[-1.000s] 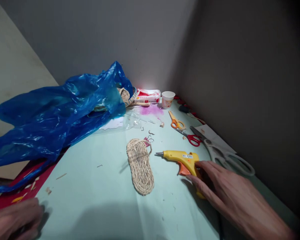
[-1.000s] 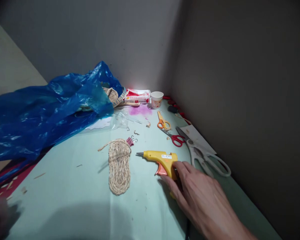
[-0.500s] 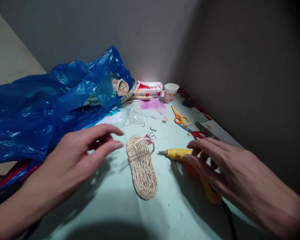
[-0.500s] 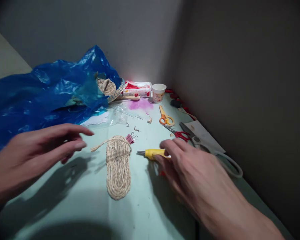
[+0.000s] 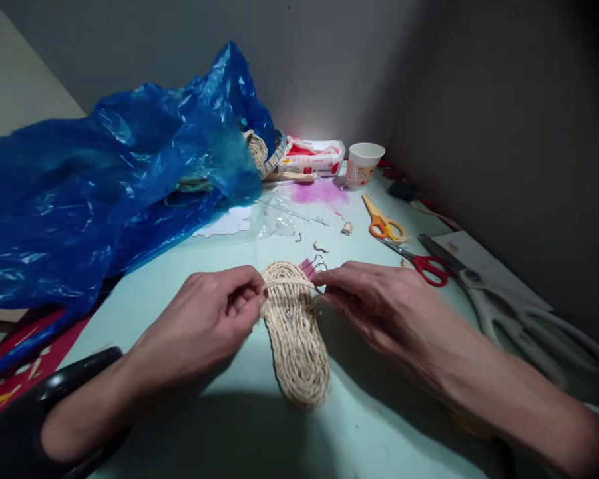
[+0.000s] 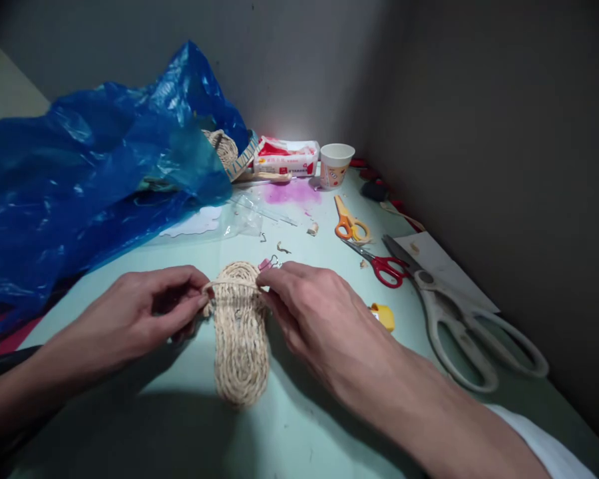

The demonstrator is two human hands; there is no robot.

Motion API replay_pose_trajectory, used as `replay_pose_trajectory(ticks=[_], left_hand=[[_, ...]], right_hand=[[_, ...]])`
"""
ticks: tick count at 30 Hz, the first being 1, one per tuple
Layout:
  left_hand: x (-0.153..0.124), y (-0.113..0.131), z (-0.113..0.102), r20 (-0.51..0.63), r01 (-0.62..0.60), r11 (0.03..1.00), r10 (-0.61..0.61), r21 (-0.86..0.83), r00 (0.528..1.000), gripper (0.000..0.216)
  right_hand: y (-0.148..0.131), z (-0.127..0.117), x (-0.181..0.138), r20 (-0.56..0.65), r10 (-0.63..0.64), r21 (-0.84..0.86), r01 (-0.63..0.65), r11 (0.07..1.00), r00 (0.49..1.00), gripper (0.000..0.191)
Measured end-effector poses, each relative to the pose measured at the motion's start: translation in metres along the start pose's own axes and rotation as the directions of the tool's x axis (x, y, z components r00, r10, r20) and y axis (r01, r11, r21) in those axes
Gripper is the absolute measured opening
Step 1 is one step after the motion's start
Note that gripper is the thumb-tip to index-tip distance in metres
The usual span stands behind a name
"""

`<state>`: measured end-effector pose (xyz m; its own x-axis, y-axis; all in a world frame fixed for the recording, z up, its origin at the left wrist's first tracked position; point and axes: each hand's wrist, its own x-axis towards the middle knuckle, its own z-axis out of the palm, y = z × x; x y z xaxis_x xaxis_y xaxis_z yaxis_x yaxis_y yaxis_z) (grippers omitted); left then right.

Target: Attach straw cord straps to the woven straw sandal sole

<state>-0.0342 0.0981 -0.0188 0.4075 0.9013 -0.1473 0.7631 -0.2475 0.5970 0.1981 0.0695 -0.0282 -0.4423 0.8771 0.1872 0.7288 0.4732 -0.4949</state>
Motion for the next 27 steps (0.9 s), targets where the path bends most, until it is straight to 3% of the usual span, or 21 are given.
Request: replay_pose_trajectory(ticks=[3, 6, 16, 24, 27], left_hand=[[0.003, -0.008, 0.009, 0.094, 0.102, 0.947, -0.077, -0.303, 0.993, 0.010], [0.004, -0.009, 0.012, 0.113, 0.127, 0.899, -0.087, -0.419, 0.990, 0.007], [0.003, -0.012, 0.016, 0.005, 0.141, 0.943, -0.147, -0.301, 0.989, 0.012], [0.001, -0.018, 0.019, -0.013, 0.134, 0.925, -0.148, -0.357, 0.989, 0.011], [0.000, -0.014, 0.022, -0.045, 0.133, 0.879, -0.172, -0.457, 0.984, 0.010]], right_hand=[[-0.001, 0.004, 0.001, -0.024, -0.022, 0.043, 0.023, 0.999, 0.999, 0.018], [-0.003, 0.004, 0.001, -0.025, -0.017, 0.060, 0.019, 0.998, 1.000, 0.018], [-0.005, 0.005, -0.001, 0.022, -0.001, 0.059, 0.000, 0.998, 1.000, 0.019], [-0.007, 0.006, -0.003, 0.061, 0.011, 0.070, -0.016, 0.997, 0.998, 0.017], [-0.005, 0.007, -0.004, 0.052, 0.014, 0.069, -0.018, 0.997, 0.999, 0.017]])
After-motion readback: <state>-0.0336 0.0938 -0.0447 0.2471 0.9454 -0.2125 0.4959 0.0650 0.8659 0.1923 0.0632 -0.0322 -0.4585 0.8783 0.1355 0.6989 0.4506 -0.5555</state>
